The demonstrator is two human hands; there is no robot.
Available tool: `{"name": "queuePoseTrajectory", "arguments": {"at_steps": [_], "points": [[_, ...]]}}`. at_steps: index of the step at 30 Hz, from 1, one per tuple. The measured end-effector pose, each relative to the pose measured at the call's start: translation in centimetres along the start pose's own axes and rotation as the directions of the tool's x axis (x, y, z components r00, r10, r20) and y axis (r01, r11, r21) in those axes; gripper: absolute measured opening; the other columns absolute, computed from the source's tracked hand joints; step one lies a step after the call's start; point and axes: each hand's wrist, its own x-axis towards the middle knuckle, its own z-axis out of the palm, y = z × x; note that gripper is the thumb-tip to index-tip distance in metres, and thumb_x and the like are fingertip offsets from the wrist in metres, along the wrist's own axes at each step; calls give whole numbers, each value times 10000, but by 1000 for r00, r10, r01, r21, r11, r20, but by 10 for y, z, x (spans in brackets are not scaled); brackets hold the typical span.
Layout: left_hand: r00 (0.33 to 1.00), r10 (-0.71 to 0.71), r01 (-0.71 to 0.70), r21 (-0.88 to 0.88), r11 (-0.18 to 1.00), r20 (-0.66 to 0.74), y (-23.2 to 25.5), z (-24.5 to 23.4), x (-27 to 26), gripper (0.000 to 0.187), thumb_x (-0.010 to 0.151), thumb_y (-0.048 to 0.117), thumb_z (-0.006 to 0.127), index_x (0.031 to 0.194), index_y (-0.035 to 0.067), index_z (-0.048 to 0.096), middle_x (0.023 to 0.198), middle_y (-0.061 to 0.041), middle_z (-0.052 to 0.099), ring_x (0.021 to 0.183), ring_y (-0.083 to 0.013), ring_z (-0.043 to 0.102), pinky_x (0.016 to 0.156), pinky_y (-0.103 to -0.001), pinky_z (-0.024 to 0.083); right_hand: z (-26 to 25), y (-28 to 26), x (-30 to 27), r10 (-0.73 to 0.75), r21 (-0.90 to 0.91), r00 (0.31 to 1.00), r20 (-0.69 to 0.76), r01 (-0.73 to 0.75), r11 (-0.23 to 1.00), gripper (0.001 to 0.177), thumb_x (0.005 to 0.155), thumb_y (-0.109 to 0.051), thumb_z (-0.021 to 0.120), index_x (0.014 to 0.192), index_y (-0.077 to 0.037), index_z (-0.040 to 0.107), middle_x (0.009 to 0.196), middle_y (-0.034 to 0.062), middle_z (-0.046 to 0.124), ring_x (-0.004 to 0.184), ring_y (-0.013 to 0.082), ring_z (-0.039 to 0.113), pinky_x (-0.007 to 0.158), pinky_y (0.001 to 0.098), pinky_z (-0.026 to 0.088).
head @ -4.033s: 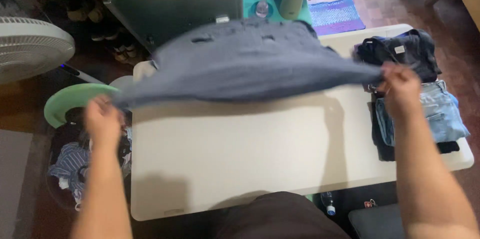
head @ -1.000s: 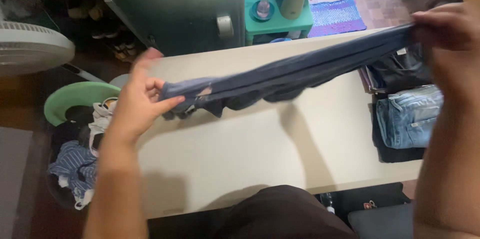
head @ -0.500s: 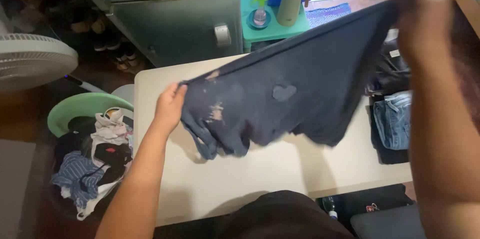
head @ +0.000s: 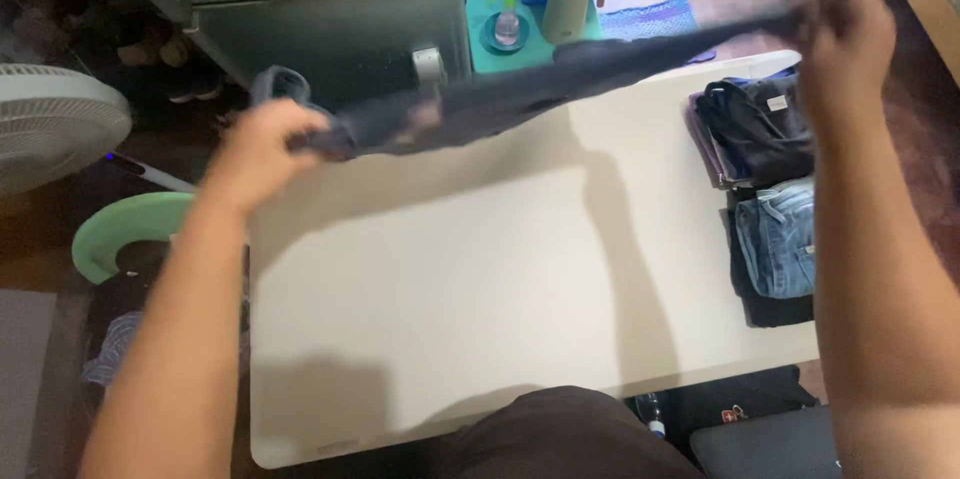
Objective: The person folds a black tank top and a gray tank top on a white table, smoothing and aligning each garment before stacking them. The person briefly wipes the table surface with a white cloth between garments.
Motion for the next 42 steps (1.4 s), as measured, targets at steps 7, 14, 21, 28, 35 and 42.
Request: {"name": "queuePoseTrajectory", "arguments": {"at_steps": [7,14,21,28,35,42], "points": [[975,28,-53,110,993,219,-52,117,-116,311,746,-28,655,1029,79,726,1061,-121,689,1061,-336,642,942,-429,516,-24,50,-165,-20,-709,955,295,233,665,132,936,100,647,961,-26,681,953,160,656,909,329,640,833,420,519],[890,-91,-18,232,973,448,-98,232,-258,268,750,97,693,1015,122,719,1080,-71,692,1092,-318,609,892,-482,496,-91,137,-335,387,-750,805,450,106,653,195,845,76,584,914,-50,716,933,156,685,928,351,665,833,410,549],[780,-240,144,208,967,578,-87,228,-289,246,805,210,715,1042,148,739,1065,-55,736,1096,-300,627,941,-469,493,-104,138,-342,697,-823,591,406,-94,560,155,702,-54,740,854,-75,760,851,89,745,837,247,708,769,350,560],[617,-506,578,89,811,603,-116,228,-252,347,912,354,646,1142,97,685,1072,-169,756,998,-332,727,877,-430,551,-60,227,-300,738,-627,674,38,-559,542,156,940,-126,656,1068,-44,692,918,71,694,838,163,626,752,319,511],[599,-650,538,366,760,468,-112,240,-233,385,930,422,621,1203,155,662,1131,-153,734,1055,-373,689,867,-476,534,5,261,-272,613,-740,773,-163,-506,442,444,953,-211,773,1311,-33,581,1098,227,707,1029,351,679,908,442,528],[654,-686,638,255,727,318,-107,261,-258,467,904,499,676,1171,117,683,1101,-194,741,1052,-407,690,878,-476,545,8,210,-291,707,-681,702,-88,-560,471,975,766,-177,874,1529,-51,280,1263,298,616,1158,391,645,971,419,517]]}}
